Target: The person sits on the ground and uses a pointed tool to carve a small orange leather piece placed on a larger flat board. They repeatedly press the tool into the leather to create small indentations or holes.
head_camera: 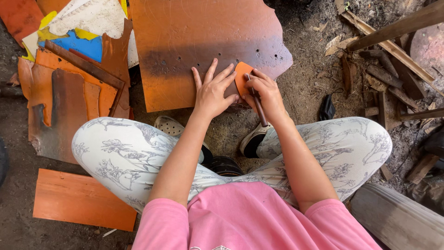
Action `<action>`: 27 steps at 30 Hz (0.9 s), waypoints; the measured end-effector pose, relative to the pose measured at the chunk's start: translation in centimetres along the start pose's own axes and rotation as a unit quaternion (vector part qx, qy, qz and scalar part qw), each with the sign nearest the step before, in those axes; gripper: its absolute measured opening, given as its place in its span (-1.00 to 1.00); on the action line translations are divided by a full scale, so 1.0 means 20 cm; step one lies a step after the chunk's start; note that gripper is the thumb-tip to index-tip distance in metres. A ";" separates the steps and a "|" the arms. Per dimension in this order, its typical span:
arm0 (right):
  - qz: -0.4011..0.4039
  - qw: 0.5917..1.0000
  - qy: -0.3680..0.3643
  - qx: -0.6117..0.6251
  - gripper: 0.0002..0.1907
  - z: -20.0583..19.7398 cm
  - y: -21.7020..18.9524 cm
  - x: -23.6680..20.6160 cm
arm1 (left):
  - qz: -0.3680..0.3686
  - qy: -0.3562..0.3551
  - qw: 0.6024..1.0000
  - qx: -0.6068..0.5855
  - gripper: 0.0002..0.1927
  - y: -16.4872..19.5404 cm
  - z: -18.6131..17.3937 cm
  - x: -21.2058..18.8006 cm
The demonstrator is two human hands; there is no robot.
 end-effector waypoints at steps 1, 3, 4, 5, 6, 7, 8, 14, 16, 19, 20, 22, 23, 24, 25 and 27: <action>0.009 1.000 -0.002 0.019 -0.64 -0.01 0.01 0.00 | 0.001 -0.003 1.000 0.003 -0.29 0.00 0.00 0.00; 0.017 0.999 -0.008 0.038 -0.64 -0.01 0.03 -0.01 | -0.009 -0.011 1.000 0.004 -0.28 0.00 0.01 0.00; 0.018 0.999 -0.013 0.039 -0.65 -0.02 0.04 -0.01 | -0.014 -0.018 1.000 0.004 -0.28 0.00 0.01 0.00; 0.019 0.999 -0.019 0.040 -0.65 -0.01 0.04 -0.01 | -0.013 -0.014 1.000 0.001 -0.23 0.00 0.01 0.00; 0.021 0.998 -0.023 0.045 -0.66 -0.01 0.04 -0.01 | -0.013 -0.009 1.000 -0.002 -0.18 -0.01 0.01 0.00; 0.022 0.998 -0.026 0.050 -0.66 -0.01 0.04 -0.01 | -0.012 -0.003 1.000 -0.005 -0.13 -0.01 0.01 0.00; 0.022 0.998 -0.029 0.056 -0.67 -0.01 0.04 -0.01 | -0.012 -0.001 1.000 -0.005 -0.11 -0.02 0.01 0.00; 0.030 0.995 -0.044 0.083 -0.69 -0.01 0.06 -0.01 | -0.015 0.002 1.000 -0.008 -0.08 -0.05 0.03 -0.01; 0.035 0.995 -0.050 0.078 -0.70 -0.01 0.07 -0.01 | -0.015 0.004 1.000 -0.006 -0.10 -0.05 0.03 -0.01; 0.031 0.994 -0.053 0.085 -0.71 0.00 0.08 -0.01 | -0.015 0.005 1.000 0.001 -0.14 -0.04 0.03 -0.01; 0.028 0.994 -0.052 0.089 -0.71 0.00 0.08 -0.01 | -0.015 0.007 1.000 0.002 -0.13 -0.04 0.02 0.00; 0.030 0.994 -0.050 0.094 -0.70 0.00 0.08 -0.01 | -0.018 0.008 1.000 0.000 -0.13 -0.03 0.02 0.00; 0.030 0.994 -0.049 0.097 -0.70 0.00 0.09 -0.01 | -0.021 0.003 1.000 0.001 -0.13 -0.03 0.03 0.00; 0.030 0.994 -0.050 0.097 -0.69 0.00 0.09 -0.01 | -0.024 0.000 1.000 0.003 -0.14 -0.03 0.03 0.00; 0.028 0.994 -0.050 0.097 -0.69 0.00 0.09 -0.01 | -0.027 -0.002 1.000 0.005 -0.14 -0.03 0.03 0.00; 0.027 0.994 -0.051 0.096 -0.69 0.00 0.09 0.00 | -0.026 0.002 1.000 0.005 -0.14 -0.04 0.03 0.00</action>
Point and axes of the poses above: each hand's wrist, its own x-axis towards the middle knuckle, its own z-axis out of the palm, y = z × x, the point moved 8 cm from there along x, towards the middle knuckle, and after that the axes turned 10 degrees about x, right-handed, at the moved point
